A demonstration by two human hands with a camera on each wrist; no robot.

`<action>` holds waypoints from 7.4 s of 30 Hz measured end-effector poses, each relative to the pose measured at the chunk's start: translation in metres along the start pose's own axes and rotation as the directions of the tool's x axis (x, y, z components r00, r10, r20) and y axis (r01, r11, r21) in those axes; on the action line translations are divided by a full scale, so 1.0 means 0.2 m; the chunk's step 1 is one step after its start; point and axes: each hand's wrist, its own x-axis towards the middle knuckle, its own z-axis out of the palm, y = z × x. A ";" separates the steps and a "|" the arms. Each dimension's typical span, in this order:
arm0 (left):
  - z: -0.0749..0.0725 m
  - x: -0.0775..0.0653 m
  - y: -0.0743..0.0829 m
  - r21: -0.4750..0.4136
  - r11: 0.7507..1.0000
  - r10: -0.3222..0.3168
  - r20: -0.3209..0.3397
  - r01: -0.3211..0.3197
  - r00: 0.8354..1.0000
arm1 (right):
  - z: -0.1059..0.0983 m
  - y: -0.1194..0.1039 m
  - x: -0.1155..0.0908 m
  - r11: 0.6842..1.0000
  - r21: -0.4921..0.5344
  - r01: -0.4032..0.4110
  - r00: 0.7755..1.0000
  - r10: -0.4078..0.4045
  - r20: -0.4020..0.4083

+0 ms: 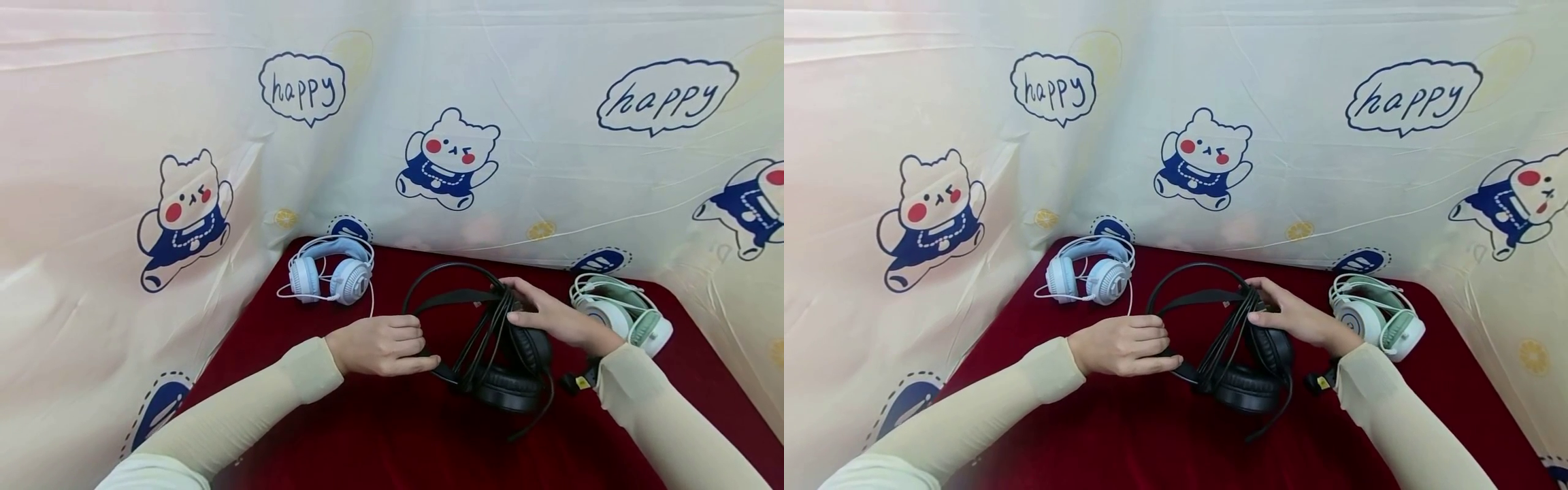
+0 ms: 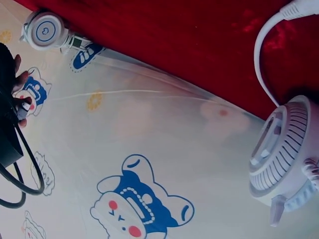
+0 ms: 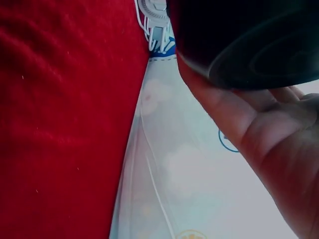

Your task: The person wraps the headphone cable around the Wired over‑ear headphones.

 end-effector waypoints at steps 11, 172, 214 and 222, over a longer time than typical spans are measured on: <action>0.01 -0.05 -0.05 -0.008 0.999 -0.041 -0.020 0.040 0.999 | 0.04 0.03 0.02 0.999 0.043 0.013 0.992 -0.008 -0.130; 0.04 -1.13 -0.38 -0.166 -0.717 -0.556 0.722 0.677 -0.412 | 0.09 0.59 0.25 0.845 0.387 -0.370 0.619 0.535 -0.576; -0.02 -0.86 -0.37 -0.456 -0.582 -0.802 0.455 0.673 -0.386 | -0.02 0.54 0.21 0.826 0.153 -0.542 0.686 0.541 -0.486; -0.06 -0.71 -0.37 -0.473 -0.558 -0.820 0.440 0.682 -0.366 | -0.02 0.49 0.17 0.823 0.082 -0.562 0.683 0.518 -0.515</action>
